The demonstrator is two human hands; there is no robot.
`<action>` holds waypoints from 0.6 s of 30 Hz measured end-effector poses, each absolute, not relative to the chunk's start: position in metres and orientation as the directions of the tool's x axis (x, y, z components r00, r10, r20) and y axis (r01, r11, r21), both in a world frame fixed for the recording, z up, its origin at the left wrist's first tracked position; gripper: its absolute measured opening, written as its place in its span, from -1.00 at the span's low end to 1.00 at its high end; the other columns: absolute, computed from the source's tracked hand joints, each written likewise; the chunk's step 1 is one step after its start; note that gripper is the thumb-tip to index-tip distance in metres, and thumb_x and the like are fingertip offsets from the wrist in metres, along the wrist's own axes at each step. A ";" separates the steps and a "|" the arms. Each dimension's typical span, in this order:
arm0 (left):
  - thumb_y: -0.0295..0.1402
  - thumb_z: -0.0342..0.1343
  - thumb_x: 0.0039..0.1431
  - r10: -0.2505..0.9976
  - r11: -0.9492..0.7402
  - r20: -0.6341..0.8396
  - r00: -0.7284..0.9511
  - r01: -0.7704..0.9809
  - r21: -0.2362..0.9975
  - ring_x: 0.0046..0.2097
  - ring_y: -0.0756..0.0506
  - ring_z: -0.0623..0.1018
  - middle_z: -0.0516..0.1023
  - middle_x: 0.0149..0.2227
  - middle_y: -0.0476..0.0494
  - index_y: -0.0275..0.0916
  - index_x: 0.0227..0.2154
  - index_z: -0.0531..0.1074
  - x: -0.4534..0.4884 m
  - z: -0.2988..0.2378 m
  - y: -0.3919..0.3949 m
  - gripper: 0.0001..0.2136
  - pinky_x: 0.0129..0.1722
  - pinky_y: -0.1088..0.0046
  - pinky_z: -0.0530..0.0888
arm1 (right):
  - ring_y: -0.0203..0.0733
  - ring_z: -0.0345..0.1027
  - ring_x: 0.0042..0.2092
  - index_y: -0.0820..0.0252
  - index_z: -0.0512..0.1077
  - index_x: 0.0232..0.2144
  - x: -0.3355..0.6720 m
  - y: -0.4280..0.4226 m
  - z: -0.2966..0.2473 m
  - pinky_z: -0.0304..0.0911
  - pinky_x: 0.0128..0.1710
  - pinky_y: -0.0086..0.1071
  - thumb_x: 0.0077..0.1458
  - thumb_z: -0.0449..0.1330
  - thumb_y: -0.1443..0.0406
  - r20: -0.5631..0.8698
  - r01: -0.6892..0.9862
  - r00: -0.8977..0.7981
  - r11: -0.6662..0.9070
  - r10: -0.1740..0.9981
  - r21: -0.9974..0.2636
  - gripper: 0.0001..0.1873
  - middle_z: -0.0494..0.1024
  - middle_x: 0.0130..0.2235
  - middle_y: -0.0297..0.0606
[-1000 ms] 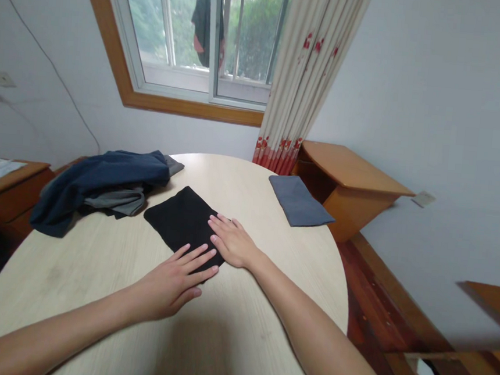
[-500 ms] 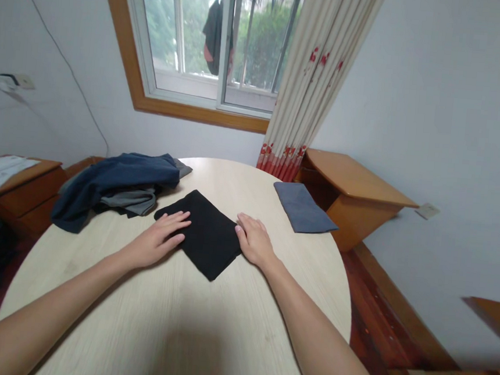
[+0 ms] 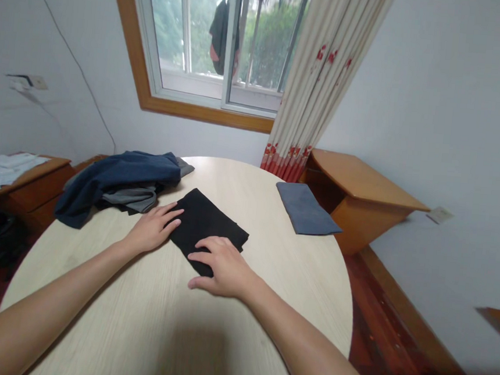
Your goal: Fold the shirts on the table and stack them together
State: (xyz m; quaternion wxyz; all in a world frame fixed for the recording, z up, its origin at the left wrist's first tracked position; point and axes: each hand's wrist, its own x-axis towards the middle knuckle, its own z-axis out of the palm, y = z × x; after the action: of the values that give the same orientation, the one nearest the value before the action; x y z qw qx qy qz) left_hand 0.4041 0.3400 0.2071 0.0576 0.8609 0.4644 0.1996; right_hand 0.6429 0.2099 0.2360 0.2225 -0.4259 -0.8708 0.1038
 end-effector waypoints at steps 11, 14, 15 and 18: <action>-0.06 -0.03 0.27 0.790 -0.580 -0.006 0.613 0.750 0.317 -0.43 -0.16 0.48 0.47 -0.55 -0.13 -0.18 -0.61 0.49 0.419 0.261 0.276 -0.56 -0.35 0.32 0.33 | -0.17 0.39 -0.34 0.19 0.53 -0.47 0.710 0.209 0.270 0.25 -0.26 -0.30 0.17 0.19 0.20 0.171 0.865 -0.268 0.315 0.948 -0.390 -0.75 0.55 -0.41 -0.22; -0.06 -0.05 0.31 0.715 -0.698 0.200 0.670 0.671 0.248 -0.24 -0.22 0.54 0.59 -0.37 -0.20 -0.19 -0.41 0.57 0.442 0.261 0.254 -0.60 -0.19 0.24 0.39 | -0.07 0.45 -0.11 0.18 0.56 -0.17 0.694 0.212 0.263 0.29 -0.06 -0.20 0.25 0.13 0.17 0.330 0.863 -0.246 0.361 0.911 -0.353 -0.73 0.61 -0.15 -0.12; -0.06 -0.04 0.32 0.674 -0.739 0.292 0.679 0.633 0.231 -0.09 -0.26 0.53 0.62 -0.18 -0.24 -0.20 -0.23 0.58 0.450 0.256 0.250 -0.62 -0.07 0.19 0.39 | -0.03 0.42 0.02 0.17 0.52 -0.04 0.685 0.214 0.258 0.25 0.06 -0.14 0.26 0.12 0.18 0.365 0.853 -0.279 0.404 0.888 -0.330 -0.68 0.58 -0.01 -0.09; -0.02 -0.02 0.30 0.611 -0.788 0.375 0.697 0.581 0.204 0.32 -0.34 0.24 0.31 0.30 -0.32 -0.25 0.24 0.31 0.465 0.236 0.250 -0.44 0.26 -0.01 0.16 | 0.02 0.14 0.32 0.23 0.32 0.23 0.662 0.224 0.240 -0.01 0.31 -0.01 0.27 0.11 0.16 0.323 0.846 -0.381 0.468 0.866 -0.257 -0.47 0.33 0.28 -0.04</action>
State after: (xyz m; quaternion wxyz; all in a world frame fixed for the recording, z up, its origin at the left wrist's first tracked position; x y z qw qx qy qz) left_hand 0.4646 0.2504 0.2360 0.0349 0.9205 0.3237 0.2161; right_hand 0.6621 0.2239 0.2398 0.2097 -0.5153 -0.8306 0.0245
